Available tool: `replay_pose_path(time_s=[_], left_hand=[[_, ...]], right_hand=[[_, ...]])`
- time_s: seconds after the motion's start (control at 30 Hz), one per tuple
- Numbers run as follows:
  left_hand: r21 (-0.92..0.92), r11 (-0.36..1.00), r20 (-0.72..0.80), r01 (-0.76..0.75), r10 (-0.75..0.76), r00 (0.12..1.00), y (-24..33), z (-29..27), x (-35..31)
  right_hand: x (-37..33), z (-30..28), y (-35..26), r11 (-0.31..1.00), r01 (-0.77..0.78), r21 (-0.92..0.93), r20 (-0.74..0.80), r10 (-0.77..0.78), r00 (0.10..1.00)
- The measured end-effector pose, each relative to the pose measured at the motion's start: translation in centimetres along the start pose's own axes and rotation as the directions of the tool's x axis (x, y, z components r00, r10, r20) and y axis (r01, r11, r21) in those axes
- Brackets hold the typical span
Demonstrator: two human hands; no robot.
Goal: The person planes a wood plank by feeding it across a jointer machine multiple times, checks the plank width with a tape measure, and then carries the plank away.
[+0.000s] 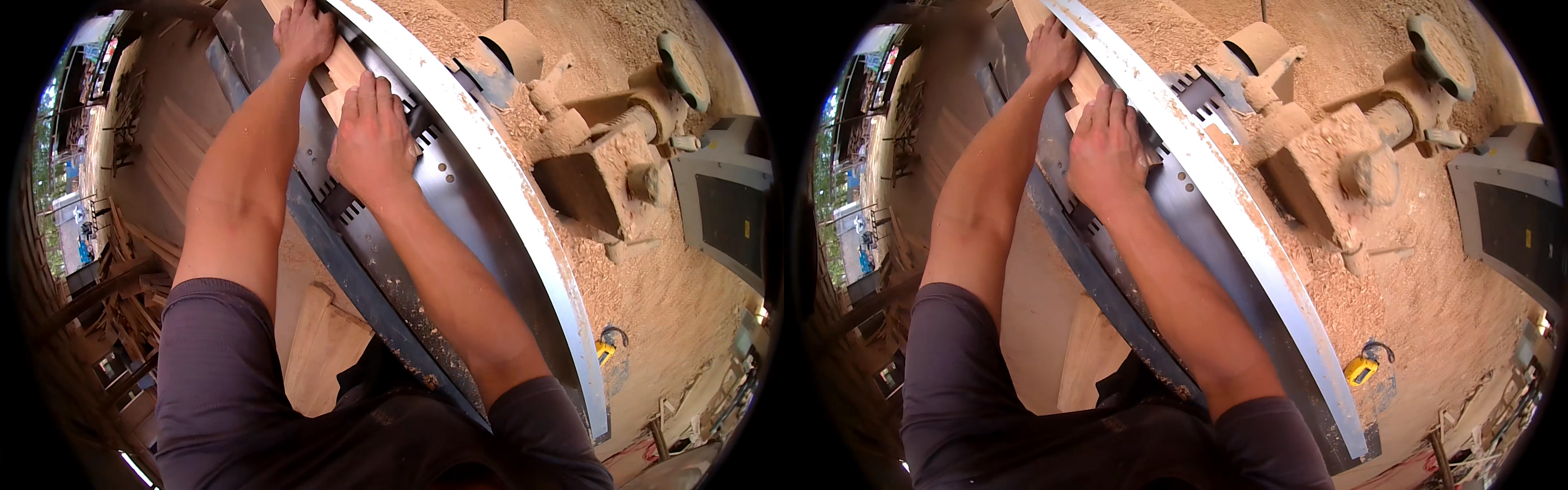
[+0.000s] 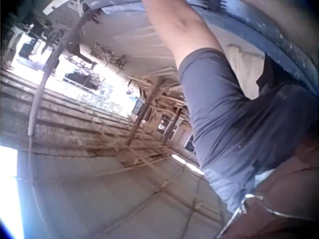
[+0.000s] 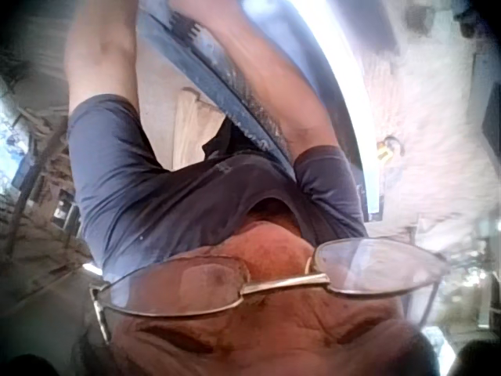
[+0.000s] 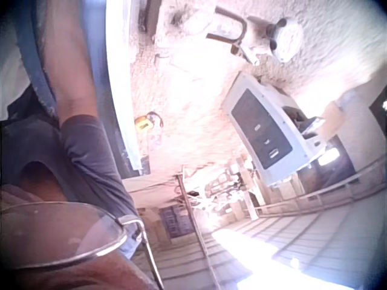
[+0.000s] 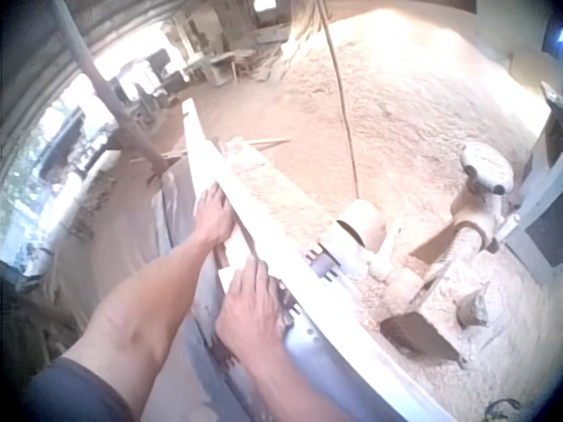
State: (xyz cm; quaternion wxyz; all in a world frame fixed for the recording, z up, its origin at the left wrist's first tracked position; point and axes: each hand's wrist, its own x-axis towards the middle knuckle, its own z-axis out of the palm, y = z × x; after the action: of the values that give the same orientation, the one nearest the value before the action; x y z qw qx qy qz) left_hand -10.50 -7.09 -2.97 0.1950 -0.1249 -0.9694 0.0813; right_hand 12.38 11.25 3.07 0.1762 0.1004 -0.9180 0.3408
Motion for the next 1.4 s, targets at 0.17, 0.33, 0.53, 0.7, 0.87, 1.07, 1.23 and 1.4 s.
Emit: replay_pose_path(time_s=[0.17, 0.33, 0.53, 0.7, 0.87, 1.07, 1.23, 1.4], left_hand=[[-0.25, 0.947, 0.163, 0.203, -0.166, 0.973, 1.9, -3.3, 3.1], [-0.264, 0.939, 0.001, 0.219, -0.227, 0.974, 0.3, -2.1, 3.5], [-0.134, 0.962, 0.096, 0.239, -0.227, 0.969, 1.1, -2.0, 1.3], [-0.289, 0.886, 0.211, 0.363, -0.311, 0.927, 9.4, -8.0, -5.0], [-0.324, 0.875, 0.253, 0.359, -0.286, 0.924, 18.2, -16.1, -15.4], [-0.391, 0.853, 0.312, 0.346, -0.231, 0.922, 31.6, -26.6, -29.0], [-0.389, 0.872, 0.31, 0.298, -0.18, 0.934, 36.4, -30.2, -34.7], [-0.312, 0.909, 0.305, 0.274, -0.177, 0.936, 36.4, -29.2, -34.0]], right_hand=[[2.8, 1.9, 0.4, 0.999, -0.003, -0.039, 0.035, 0.004, 0.999], [3.9, 3.2, -0.6, 0.998, 0.011, -0.064, 0.072, -0.006, 0.997], [1.3, 1.3, -0.6, 0.996, 0.031, -0.088, 0.143, -0.018, 0.99], [-6.6, -4.9, -0.5, 0.997, -0.028, -0.071, 0.151, 0.039, 0.988], [-18.9, -13.8, -0.9, 0.997, -0.074, -0.03, 0.166, 0.078, 0.983], [-35.5, -26.5, 0.1, 0.99, -0.121, -0.067, 0.219, 0.133, 0.967], [-42.2, -31.2, 0.3, 0.99, -0.122, -0.071, 0.21, 0.135, 0.968], [-41.7, -30.4, 0.4, 0.988, -0.126, -0.089, 0.173, 0.14, 0.975]])
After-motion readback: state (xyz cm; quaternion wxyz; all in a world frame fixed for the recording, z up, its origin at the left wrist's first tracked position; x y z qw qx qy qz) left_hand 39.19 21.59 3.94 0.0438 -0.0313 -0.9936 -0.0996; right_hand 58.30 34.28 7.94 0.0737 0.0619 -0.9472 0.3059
